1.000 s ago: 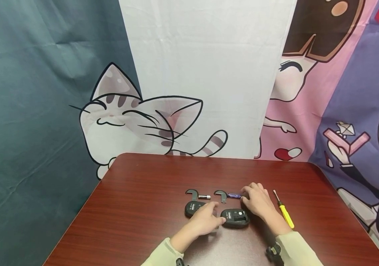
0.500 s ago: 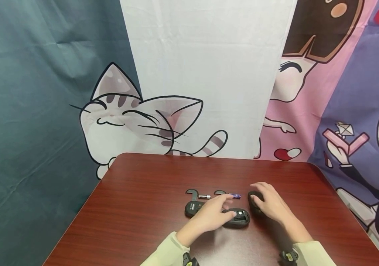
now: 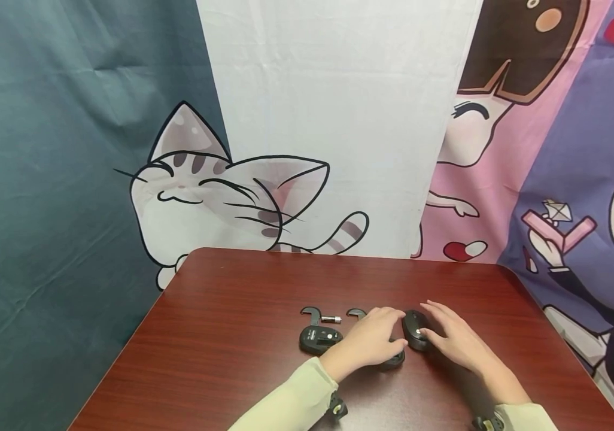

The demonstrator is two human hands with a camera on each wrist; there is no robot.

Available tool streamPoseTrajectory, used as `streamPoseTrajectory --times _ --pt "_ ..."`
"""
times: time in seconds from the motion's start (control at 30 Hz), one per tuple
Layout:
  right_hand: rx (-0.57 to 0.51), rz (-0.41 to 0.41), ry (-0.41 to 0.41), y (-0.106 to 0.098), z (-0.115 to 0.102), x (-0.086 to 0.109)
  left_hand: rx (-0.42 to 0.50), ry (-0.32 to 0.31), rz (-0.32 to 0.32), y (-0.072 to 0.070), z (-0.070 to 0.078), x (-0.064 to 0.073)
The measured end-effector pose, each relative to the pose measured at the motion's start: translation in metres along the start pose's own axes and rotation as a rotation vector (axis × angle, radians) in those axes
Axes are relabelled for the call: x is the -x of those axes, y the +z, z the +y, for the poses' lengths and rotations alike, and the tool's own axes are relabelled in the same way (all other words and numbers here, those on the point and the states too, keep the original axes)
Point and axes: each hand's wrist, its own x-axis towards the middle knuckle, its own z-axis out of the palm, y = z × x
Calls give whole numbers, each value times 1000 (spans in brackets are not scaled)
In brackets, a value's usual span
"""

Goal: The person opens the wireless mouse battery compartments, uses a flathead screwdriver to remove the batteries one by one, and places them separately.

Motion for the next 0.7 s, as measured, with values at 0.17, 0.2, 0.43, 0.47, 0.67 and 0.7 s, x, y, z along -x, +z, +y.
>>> streamPoseTrajectory --times 0.17,0.2,0.43,0.47,0.67,0.7 --pt "36 25 -44 0 4 6 -73 0 -15 11 5 -16" --pt "39 28 -50 1 5 7 -85 -2 -22 13 7 -19" --pt "-10 -47 -27 1 9 9 -167 -44 -97 22 16 -38" --pt "-15 -59 -21 1 9 9 -176 -53 -108 24 17 -40" --pt "-20 -114 -3 3 11 10 -237 -90 -150 32 20 -50" --pt "-16 -122 -6 4 12 9 -245 -95 -153 33 21 -51"
